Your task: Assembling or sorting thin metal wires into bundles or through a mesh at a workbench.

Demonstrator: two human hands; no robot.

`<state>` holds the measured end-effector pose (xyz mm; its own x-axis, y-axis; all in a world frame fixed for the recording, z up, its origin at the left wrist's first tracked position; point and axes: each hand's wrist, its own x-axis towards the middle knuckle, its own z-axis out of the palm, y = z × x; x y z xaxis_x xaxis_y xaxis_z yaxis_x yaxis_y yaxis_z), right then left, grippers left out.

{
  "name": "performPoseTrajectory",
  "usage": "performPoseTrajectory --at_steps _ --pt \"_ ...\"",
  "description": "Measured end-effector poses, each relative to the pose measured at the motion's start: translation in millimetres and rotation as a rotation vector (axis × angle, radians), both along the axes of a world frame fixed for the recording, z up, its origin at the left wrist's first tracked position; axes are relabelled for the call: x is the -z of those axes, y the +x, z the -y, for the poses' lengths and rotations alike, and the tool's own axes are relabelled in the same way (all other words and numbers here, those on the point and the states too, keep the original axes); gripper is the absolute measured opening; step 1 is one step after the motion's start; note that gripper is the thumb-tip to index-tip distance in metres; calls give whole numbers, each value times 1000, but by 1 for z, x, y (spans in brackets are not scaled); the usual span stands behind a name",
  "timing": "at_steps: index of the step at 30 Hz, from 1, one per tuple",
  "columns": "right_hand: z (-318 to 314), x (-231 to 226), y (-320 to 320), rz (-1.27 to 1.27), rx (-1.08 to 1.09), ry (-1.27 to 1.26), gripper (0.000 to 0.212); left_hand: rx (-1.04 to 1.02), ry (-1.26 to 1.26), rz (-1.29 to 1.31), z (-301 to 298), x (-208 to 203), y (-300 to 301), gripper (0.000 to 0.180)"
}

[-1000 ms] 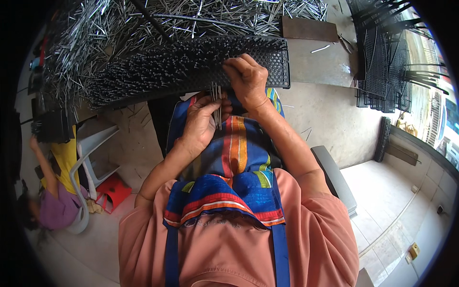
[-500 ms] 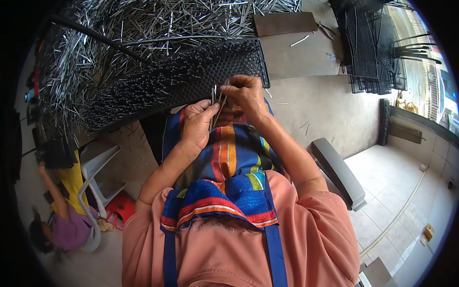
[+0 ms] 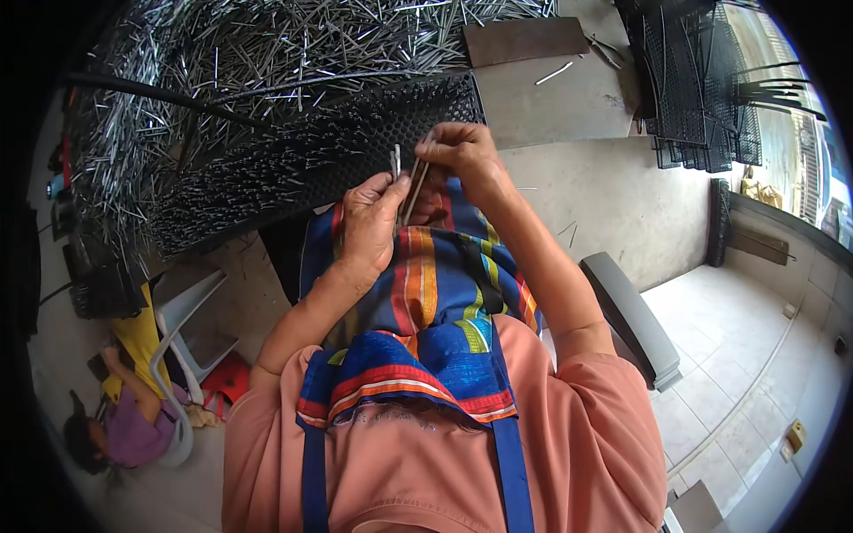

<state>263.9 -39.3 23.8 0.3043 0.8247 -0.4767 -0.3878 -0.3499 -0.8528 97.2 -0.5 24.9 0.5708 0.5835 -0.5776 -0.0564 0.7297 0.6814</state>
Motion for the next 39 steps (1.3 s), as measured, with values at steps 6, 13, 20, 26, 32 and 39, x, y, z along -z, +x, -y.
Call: performPoseTrajectory --at_steps 6,13,20,26,32,39 --pt "-16 -3 4 568 358 346 5 -63 -241 8 2 6 -4 18" --pt "-29 14 10 994 211 484 10 -51 -241 -24 2 10 -5 21" --pt "-39 14 11 969 224 385 11 -64 -183 30 1 11 -5 19" --pt "-42 13 4 1213 148 319 11 -90 -243 -3 0 7 -4 16" --pt "-41 18 5 1237 117 286 13 -104 -226 26 -5 6 -3 15" --pt "-29 7 7 1096 60 249 11 -131 -205 90 -8 5 5 14"
